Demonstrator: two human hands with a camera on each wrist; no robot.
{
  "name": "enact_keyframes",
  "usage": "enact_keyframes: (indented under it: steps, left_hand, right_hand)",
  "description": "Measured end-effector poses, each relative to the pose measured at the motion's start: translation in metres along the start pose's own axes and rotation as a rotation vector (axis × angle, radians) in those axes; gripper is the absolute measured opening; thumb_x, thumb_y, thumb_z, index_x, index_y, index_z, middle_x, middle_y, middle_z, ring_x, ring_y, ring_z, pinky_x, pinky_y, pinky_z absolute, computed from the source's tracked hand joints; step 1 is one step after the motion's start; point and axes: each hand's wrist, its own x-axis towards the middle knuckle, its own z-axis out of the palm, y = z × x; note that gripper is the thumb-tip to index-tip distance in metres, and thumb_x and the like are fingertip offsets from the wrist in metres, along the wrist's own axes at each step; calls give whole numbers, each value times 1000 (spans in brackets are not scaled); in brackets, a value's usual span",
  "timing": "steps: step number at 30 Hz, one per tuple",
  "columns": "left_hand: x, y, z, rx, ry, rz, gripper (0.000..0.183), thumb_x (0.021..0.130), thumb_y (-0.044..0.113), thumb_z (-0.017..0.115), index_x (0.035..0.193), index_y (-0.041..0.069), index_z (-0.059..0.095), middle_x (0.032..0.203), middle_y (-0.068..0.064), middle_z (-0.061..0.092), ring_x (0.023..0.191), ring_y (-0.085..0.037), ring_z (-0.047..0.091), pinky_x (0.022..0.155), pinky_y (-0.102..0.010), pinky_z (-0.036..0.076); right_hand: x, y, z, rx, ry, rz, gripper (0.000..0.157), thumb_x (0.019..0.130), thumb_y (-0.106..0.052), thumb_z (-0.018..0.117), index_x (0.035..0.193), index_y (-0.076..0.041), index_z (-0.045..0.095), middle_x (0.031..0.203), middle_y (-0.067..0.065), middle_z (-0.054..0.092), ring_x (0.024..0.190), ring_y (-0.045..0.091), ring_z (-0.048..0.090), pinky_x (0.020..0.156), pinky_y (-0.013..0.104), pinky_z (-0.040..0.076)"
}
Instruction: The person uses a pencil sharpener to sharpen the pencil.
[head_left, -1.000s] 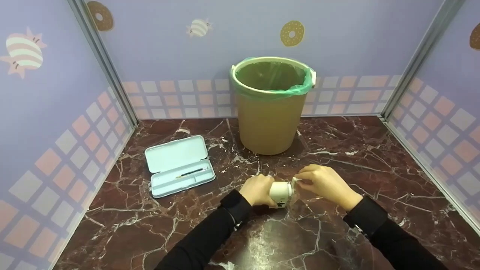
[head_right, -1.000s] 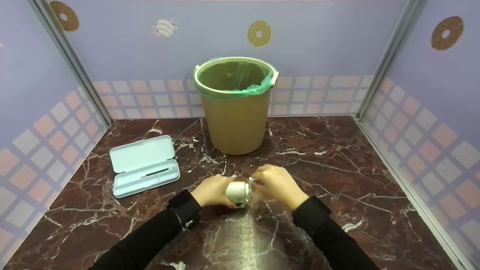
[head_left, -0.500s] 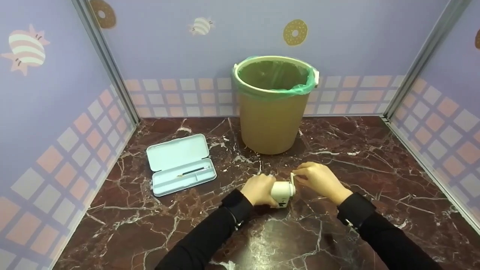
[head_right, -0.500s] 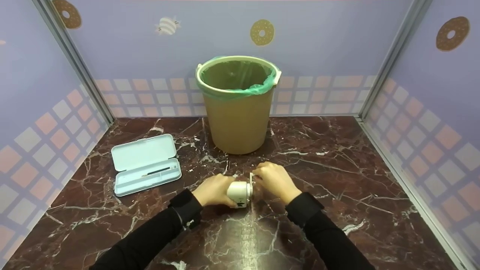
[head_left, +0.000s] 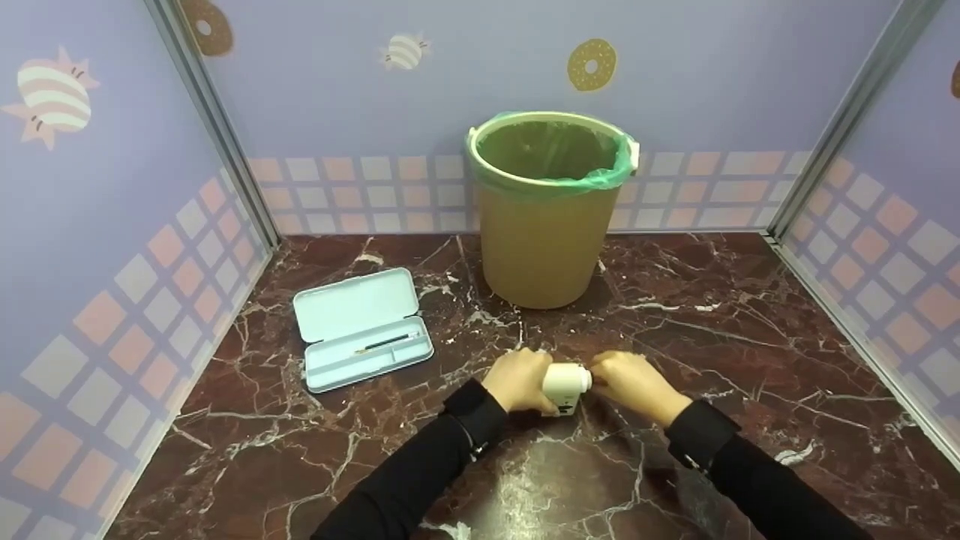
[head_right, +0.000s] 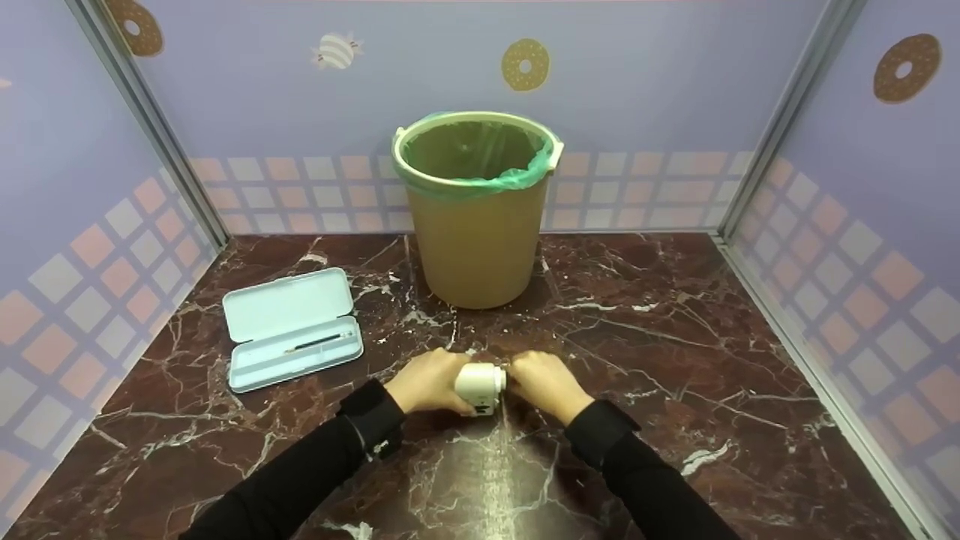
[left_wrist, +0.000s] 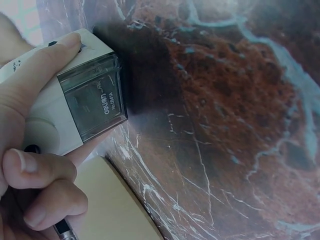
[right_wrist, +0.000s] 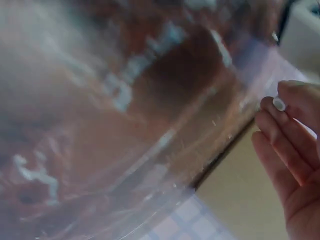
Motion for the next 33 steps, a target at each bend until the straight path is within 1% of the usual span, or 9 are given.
enact_keyframes:
  steps: [2, 8, 12, 15, 23, 27, 30, 33]
  left_hand:
    - [0, 0, 0, -9, -5, -6, 50, 62, 39, 95, 95, 10, 72, 91, -4, 77, 78, -21, 72, 69, -35, 60]
    - [-1, -1, 0, -31, -20, -19, 50, 62, 39, 96, 97, 10, 72, 92, -4, 77, 78, -20, 71, 70, -35, 60]
    - [0, -2, 1, -33, -20, -18, 50, 62, 38, 96, 97, 10, 72, 92, -4, 77, 79, -21, 72, 71, -34, 60]
    - [1, -2, 1, -31, -21, -14, 50, 63, 38, 96, 97, 10, 72, 92, -5, 77, 79, -21, 72, 71, -34, 60]
    - [1, -1, 1, -29, -20, -17, 50, 63, 38, 95, 98, 10, 72, 92, -4, 77, 79, -20, 71, 71, -34, 60]
    - [0, 1, 0, -11, -21, -14, 50, 63, 39, 95, 97, 10, 72, 91, -4, 77, 77, -19, 71, 69, -33, 60]
    - [0, 2, -1, -2, -22, -13, 50, 63, 39, 95, 97, 10, 72, 91, -4, 77, 77, -19, 71, 68, -33, 59]
    - [0, 2, -1, -3, -21, -16, 50, 62, 39, 95, 96, 11, 72, 91, -3, 77, 77, -19, 70, 68, -33, 59]
  right_hand:
    - [-5, -3, 2, 9, -8, -9, 14, 78, -10, 83, 72, -9, 70, 79, 6, 73, 69, 23, 68, 64, 41, 58]
    - [-20, -13, 2, 47, -12, -50, 7, 80, -10, 83, 82, -12, 78, 82, 2, 74, 72, 17, 70, 66, 34, 60]
    - [-26, -19, -3, 33, -8, -81, 8, 79, -11, 84, 85, -13, 80, 84, 1, 75, 75, 15, 72, 68, 32, 60]
    - [-29, -23, -9, 21, -4, -99, 8, 78, -12, 85, 84, -14, 79, 85, -1, 75, 75, 14, 72, 68, 32, 60]
    - [-33, -31, -25, -1, 56, -152, 9, 76, -12, 84, 77, -15, 76, 76, -5, 70, 66, 8, 64, 59, 26, 54]
    - [-32, -31, -34, 13, 76, -165, 10, 75, -14, 85, 79, -16, 76, 77, -5, 71, 66, 6, 64, 60, 24, 54]
    - [-31, -30, -43, 23, 119, -177, 15, 72, -10, 86, 84, -15, 79, 80, -4, 73, 68, 8, 67, 62, 23, 56]
    - [-28, -28, -50, 14, 145, -179, 18, 72, -7, 86, 87, -14, 80, 81, -3, 74, 68, 9, 68, 63, 23, 56]
